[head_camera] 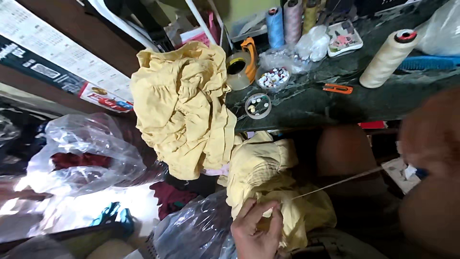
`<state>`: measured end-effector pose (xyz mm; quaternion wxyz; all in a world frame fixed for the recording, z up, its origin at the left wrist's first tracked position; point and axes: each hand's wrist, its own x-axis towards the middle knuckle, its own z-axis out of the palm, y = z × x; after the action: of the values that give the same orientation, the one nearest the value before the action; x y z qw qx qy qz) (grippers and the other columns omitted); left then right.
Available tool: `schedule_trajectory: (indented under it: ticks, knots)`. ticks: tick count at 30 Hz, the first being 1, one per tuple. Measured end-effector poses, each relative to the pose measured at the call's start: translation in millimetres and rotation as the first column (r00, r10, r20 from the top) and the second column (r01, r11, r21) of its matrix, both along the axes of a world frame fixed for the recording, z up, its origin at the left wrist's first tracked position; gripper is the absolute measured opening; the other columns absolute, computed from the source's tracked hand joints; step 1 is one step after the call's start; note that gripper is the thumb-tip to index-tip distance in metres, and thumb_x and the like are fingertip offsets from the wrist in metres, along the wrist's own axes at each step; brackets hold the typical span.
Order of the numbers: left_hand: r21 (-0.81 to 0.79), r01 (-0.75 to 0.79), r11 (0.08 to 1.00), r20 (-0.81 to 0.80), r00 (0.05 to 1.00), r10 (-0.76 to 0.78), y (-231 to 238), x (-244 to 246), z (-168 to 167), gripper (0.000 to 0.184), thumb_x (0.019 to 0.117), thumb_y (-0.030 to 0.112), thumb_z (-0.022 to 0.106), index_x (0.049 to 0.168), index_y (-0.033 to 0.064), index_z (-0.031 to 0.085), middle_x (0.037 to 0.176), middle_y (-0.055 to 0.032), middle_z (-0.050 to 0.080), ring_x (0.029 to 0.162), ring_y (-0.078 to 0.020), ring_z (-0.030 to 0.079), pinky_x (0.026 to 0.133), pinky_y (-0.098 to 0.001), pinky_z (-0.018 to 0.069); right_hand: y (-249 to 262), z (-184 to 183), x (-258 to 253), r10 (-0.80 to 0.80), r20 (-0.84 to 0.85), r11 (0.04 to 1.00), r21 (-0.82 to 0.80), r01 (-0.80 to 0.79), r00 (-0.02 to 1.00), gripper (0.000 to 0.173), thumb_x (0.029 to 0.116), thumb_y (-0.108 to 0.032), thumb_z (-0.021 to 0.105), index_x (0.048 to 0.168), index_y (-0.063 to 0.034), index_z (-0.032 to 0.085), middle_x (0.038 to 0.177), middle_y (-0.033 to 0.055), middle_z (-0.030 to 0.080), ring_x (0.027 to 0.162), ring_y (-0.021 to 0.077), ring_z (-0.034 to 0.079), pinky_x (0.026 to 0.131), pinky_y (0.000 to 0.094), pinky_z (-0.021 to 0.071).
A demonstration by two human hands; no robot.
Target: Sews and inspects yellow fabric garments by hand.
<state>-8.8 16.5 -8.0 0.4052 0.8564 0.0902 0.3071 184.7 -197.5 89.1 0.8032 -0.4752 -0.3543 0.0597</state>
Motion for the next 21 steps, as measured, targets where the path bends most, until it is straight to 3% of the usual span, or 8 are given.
schedule_trajectory:
  ticks: [2, 4, 6, 8, 10, 12, 18, 21]
  knots:
    - [0.03, 0.019, 0.999, -0.023, 1.0, -0.019, 2, -2, 1, 0.008, 0.0845, 0.017, 0.076, 0.087, 0.0099, 0.079, 0.083, 0.0021, 0.069, 0.079, 0.0032, 0.065, 0.071, -0.011, 0.0545, 9, -3, 31, 0.074, 0.184, 0.992, -0.11, -0.054, 0.98, 0.01, 0.1062, -0.023, 0.05, 0.106, -0.0176, 0.058, 0.072, -0.0073, 0.065, 0.053, 0.0042, 0.062, 0.047, 0.0226, 0.0572]
    - [-0.052, 0.038, 0.998, -0.025, 0.999, -0.039, 3, -4, 5, 0.008, 0.0887, 0.016, 0.074, 0.088, 0.0097, 0.078, 0.083, 0.0031, 0.07, 0.08, 0.0012, 0.065, 0.072, -0.0137, 0.0556, 26, -8, 59, 0.049, 0.261, 0.894, -0.443, 0.075, 0.964, 0.01, 0.1031, -0.015, 0.052, 0.102, -0.0107, 0.061, 0.072, -0.003, 0.067, 0.057, 0.0087, 0.066, 0.052, 0.0272, 0.0594]
    - [-0.186, 0.043, 0.982, -0.017, 0.999, -0.047, 3, -8, 9, 0.006, 0.0912, 0.014, 0.071, 0.091, 0.0096, 0.075, 0.087, 0.0039, 0.072, 0.082, -0.0025, 0.068, 0.074, -0.0189, 0.0586, 49, -28, 90, -0.067, 0.369, 0.581, -0.741, 0.337, 0.927, 0.018, 0.1049, -0.019, 0.056, 0.104, -0.0057, 0.068, 0.082, 0.0079, 0.071, 0.069, 0.0214, 0.07, 0.063, 0.044, 0.0604]
    - [-0.273, 0.026, 0.962, 0.005, 1.0, -0.026, 5, -9, 13, 0.005, 0.0935, 0.011, 0.068, 0.093, 0.0097, 0.072, 0.09, 0.0047, 0.073, 0.083, -0.0042, 0.07, 0.075, -0.0215, 0.0601, 65, -56, 120, -0.169, 0.497, 0.303, -0.795, 0.525, 0.851, 0.023, 0.1033, -0.018, 0.057, 0.113, -0.0002, 0.068, 0.103, 0.0247, 0.069, 0.096, 0.0454, 0.068, 0.081, 0.0686, 0.051]
    - [-0.34, -0.007, 0.941, 0.035, 0.999, 0.02, 7, -10, 16, 0.006, 0.0958, 0.009, 0.064, 0.095, 0.0103, 0.07, 0.089, 0.0067, 0.073, 0.079, -0.0026, 0.069, 0.071, -0.0201, 0.0593, 68, -79, 139, -0.197, 0.561, 0.125, -0.799, 0.588, 0.804, 0.032, 0.0998, -0.013, 0.062, 0.126, 0.0042, 0.064, 0.128, 0.0334, 0.06, 0.122, 0.0566, 0.055, 0.094, 0.0765, 0.0439]
    - [-0.394, -0.049, 0.918, 0.075, 0.993, 0.085, 9, -11, 16, 0.009, 0.0979, 0.006, 0.059, 0.097, 0.0108, 0.067, 0.085, 0.0087, 0.069, 0.073, -0.0002, 0.065, 0.066, -0.0177, 0.0568, 66, -94, 142, -0.196, 0.582, 0.037, -0.8, 0.599, 0.79, 0.033, 0.098, -0.009, 0.063, 0.126, 0.0066, 0.064, 0.132, 0.0359, 0.057, 0.127, 0.0591, 0.05, 0.094, 0.0774, 0.0436]
    - [-0.334, -0.129, 0.934, 0.162, 0.968, 0.192, 10, -4, 11, 0.009, 0.1022, 0.006, 0.053, 0.098, 0.0085, 0.061, 0.087, 0.0092, 0.064, 0.077, 0.0035, 0.062, 0.068, -0.0139, 0.054, 64, -107, 129, -0.224, 0.624, 0.011, -0.767, 0.642, 0.749, 0.028, 0.1027, -0.004, 0.047, 0.121, 0.0127, 0.059, 0.128, 0.0383, 0.057, 0.126, 0.0588, 0.051, 0.096, 0.0734, 0.0438]
    - [-0.336, -0.091, 0.937, 0.189, 0.968, 0.162, 9, 2, 10, 0.009, 0.1026, 0.007, 0.053, 0.098, 0.0106, 0.06, 0.084, 0.0113, 0.063, 0.074, 0.0055, 0.061, 0.066, -0.0119, 0.0527, 47, -92, 118, -0.142, 0.492, 0.311, -0.802, 0.51, 0.859, 0.03, 0.1096, -0.012, 0.04, 0.118, 0.0077, 0.06, 0.104, 0.0321, 0.065, 0.098, 0.05, 0.065, 0.084, 0.0678, 0.0498]
